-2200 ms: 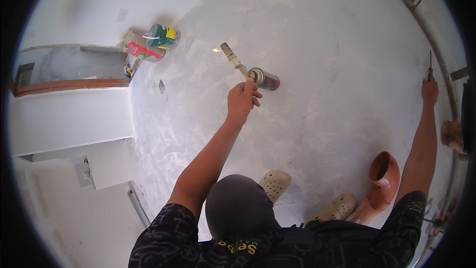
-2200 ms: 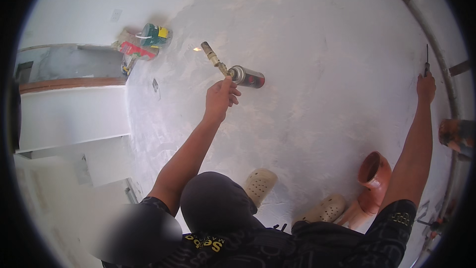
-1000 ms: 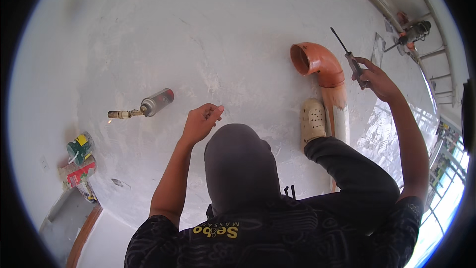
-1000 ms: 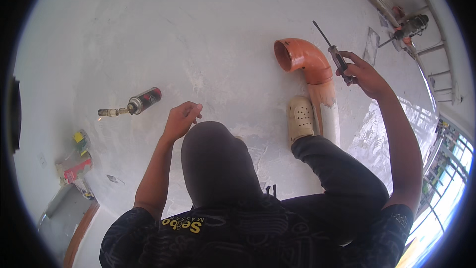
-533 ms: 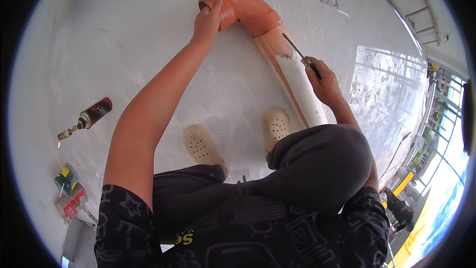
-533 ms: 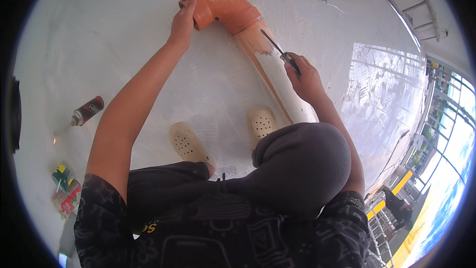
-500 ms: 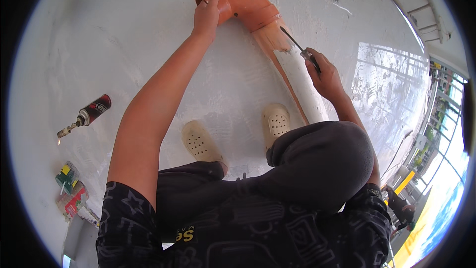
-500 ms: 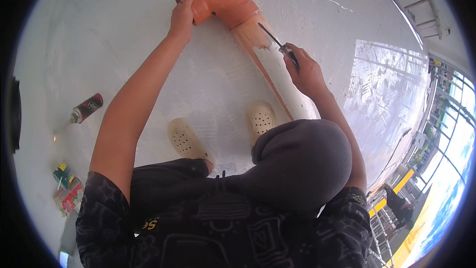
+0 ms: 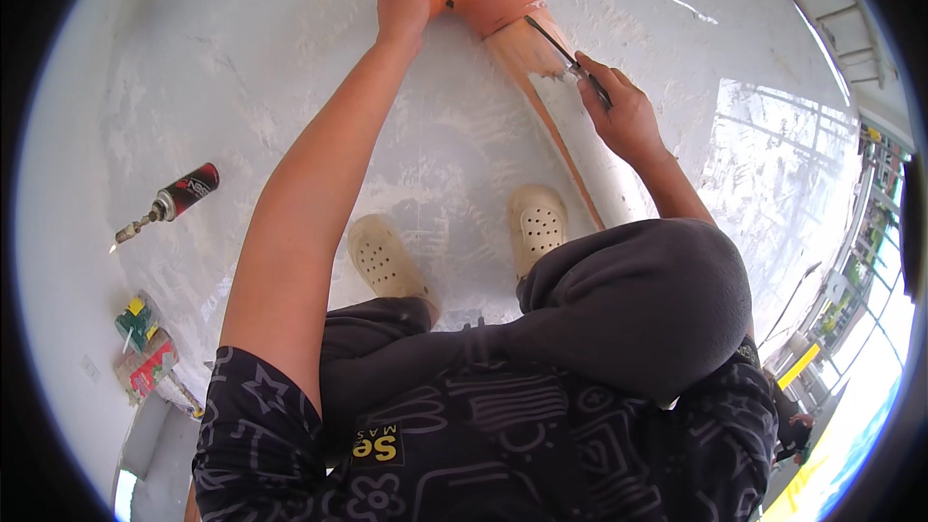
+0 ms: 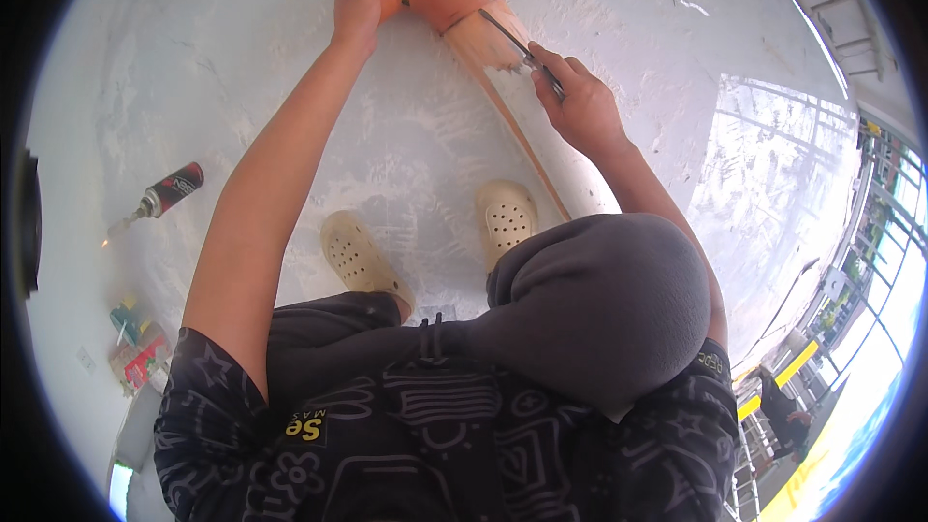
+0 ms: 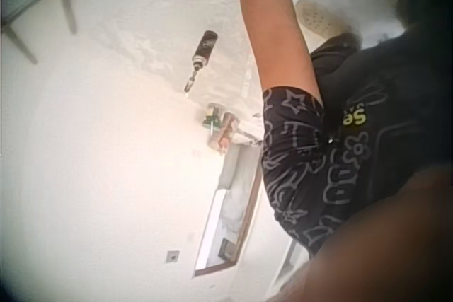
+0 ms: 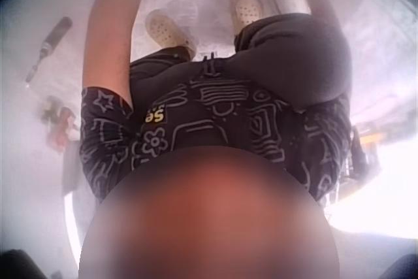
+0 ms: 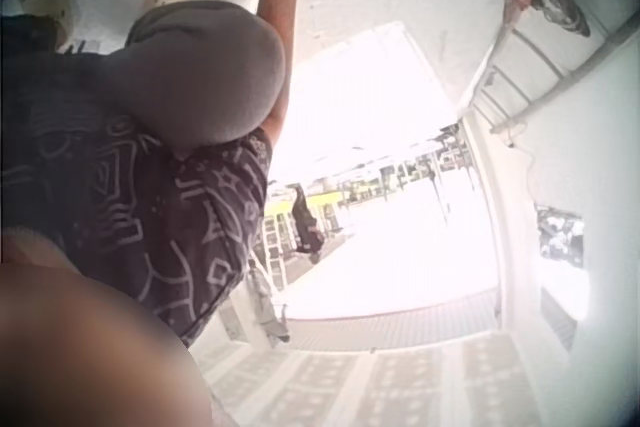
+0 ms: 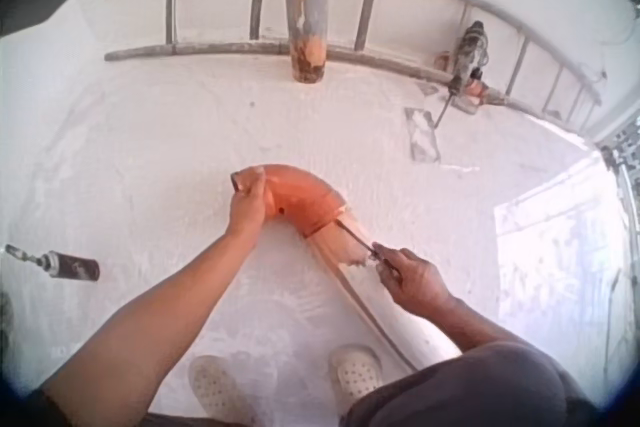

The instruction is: The person uses a blowtorch to heat a section of a white PVC pipe with an orange elbow fitting. They rotate the pipe to apply heat evenly around the joint.

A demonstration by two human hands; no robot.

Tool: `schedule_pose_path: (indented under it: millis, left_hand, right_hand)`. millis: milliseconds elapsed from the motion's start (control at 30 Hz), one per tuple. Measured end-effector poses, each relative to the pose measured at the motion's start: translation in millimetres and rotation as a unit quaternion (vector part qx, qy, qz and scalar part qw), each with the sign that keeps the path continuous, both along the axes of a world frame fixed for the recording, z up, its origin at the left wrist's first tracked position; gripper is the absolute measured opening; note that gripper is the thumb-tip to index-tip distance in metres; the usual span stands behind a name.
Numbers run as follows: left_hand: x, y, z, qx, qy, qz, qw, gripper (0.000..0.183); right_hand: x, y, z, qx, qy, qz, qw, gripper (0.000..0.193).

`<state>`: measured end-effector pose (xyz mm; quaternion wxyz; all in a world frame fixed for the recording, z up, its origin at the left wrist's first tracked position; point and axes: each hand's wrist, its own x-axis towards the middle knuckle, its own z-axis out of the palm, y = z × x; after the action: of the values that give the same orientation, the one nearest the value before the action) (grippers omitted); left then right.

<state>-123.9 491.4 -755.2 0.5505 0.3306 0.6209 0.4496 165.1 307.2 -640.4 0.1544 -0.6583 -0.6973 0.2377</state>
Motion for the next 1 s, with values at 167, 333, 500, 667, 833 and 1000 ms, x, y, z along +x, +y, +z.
schedule_pose_path:
  millis: [167,333,500,667,833,1000]
  left_hand:
    - [-5,24,-34,0.097,0.06,0.014,0.993,0.046]
    - [-14,43,-62,0.078,0.083,0.005,0.994,0.051]
    - [-5,61,-68,0.127,0.151,-0.004,0.98,0.054]
    - [5,63,-74,0.114,0.153,0.014,0.981,0.054]
    - [10,61,-80,0.165,0.176,-0.005,0.971,0.051]
    - [13,57,-78,0.101,0.179,-0.005,0.979,0.054]
  right_hand:
    - [-1,31,-22,0.002,-0.006,-0.005,1.0,0.04]
    - [-30,44,-46,-0.029,0.054,-0.05,0.997,0.039]
    - [-38,53,-65,-0.15,0.085,-0.154,0.973,0.036]
    - [-18,70,-89,0.094,-0.124,0.023,0.987,0.038]
    - [-13,67,-98,-0.089,0.084,-0.127,0.984,0.035]
    - [-10,65,-96,-0.046,0.141,-0.125,0.981,0.035]
